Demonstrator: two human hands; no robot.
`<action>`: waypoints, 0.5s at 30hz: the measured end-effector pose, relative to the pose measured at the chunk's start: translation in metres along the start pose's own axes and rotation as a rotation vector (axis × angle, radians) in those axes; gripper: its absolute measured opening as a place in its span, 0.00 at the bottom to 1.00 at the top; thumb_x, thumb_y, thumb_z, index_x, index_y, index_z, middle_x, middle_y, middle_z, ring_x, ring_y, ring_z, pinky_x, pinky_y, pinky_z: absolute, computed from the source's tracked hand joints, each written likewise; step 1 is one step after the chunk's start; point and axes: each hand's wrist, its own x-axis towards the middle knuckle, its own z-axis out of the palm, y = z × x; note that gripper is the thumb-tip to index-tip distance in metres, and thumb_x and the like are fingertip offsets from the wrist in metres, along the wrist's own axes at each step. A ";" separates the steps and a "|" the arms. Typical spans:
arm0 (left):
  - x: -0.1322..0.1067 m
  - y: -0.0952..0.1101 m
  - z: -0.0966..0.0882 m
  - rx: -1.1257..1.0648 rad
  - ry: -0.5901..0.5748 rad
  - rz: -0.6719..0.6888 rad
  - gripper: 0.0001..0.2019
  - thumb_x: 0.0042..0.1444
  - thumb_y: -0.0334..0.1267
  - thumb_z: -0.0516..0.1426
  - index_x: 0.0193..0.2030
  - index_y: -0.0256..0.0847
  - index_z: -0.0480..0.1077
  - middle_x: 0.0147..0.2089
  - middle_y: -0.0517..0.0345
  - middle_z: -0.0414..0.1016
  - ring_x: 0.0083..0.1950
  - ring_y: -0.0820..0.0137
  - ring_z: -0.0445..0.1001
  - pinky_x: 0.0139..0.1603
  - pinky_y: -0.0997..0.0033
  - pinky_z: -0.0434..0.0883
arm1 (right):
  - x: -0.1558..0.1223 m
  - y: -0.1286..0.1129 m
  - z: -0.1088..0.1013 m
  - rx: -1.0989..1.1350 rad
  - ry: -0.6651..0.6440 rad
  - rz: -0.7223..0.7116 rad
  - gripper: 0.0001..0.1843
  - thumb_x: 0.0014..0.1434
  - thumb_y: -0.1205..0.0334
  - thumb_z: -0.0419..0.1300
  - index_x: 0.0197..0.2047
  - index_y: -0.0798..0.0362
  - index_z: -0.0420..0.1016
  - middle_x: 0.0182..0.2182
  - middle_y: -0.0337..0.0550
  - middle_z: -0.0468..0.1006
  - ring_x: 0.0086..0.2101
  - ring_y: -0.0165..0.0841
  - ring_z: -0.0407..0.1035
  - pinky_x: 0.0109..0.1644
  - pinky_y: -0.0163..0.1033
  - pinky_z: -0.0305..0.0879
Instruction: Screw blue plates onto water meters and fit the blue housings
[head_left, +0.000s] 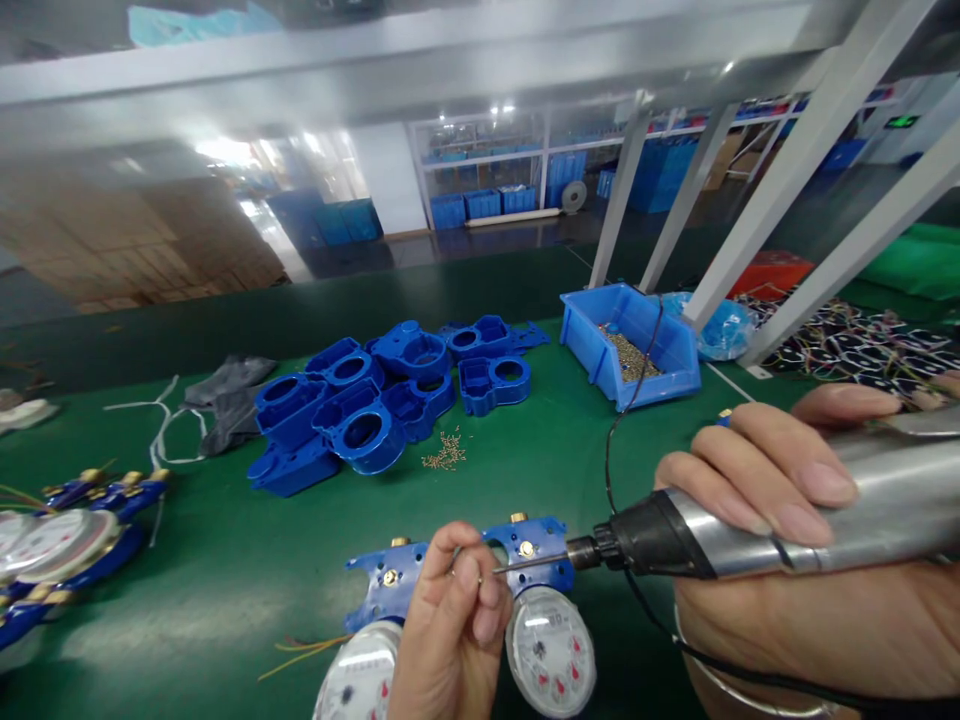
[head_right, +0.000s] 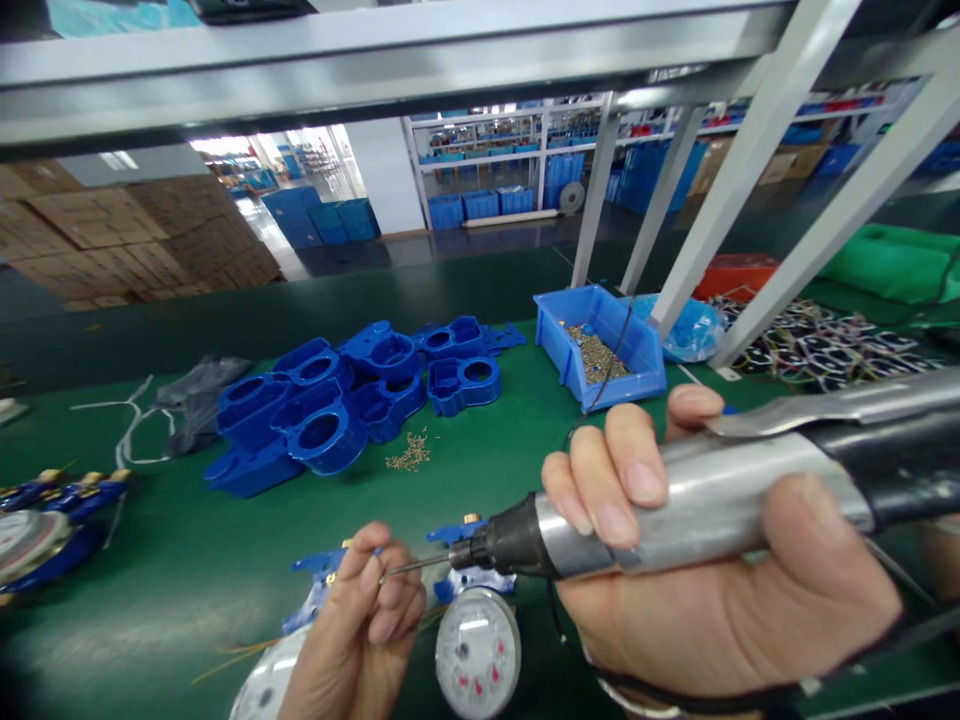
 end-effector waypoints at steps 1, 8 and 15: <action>0.000 0.000 0.000 0.006 0.003 0.000 0.15 0.38 0.38 0.72 0.33 0.42 0.75 0.20 0.66 0.65 0.18 0.86 0.57 0.22 0.85 0.55 | -0.001 0.000 0.000 0.112 -0.054 0.046 0.17 0.52 0.44 0.55 0.40 0.45 0.69 0.22 0.34 0.48 0.17 0.27 0.42 0.17 0.40 0.39; -0.002 0.001 -0.001 0.046 0.031 -0.010 0.15 0.40 0.38 0.71 0.34 0.40 0.74 0.20 0.67 0.64 0.18 0.87 0.56 0.22 0.85 0.55 | -0.004 0.002 -0.003 0.253 -0.210 0.142 0.15 0.53 0.49 0.56 0.42 0.46 0.68 0.22 0.36 0.52 0.18 0.29 0.51 0.17 0.43 0.44; -0.001 0.000 -0.002 0.078 0.029 0.001 0.17 0.39 0.39 0.72 0.34 0.39 0.73 0.18 0.68 0.62 0.17 0.87 0.54 0.21 0.85 0.54 | -0.009 0.006 -0.007 0.283 -0.193 0.117 0.17 0.55 0.46 0.54 0.45 0.44 0.68 0.23 0.37 0.52 0.18 0.30 0.53 0.17 0.46 0.44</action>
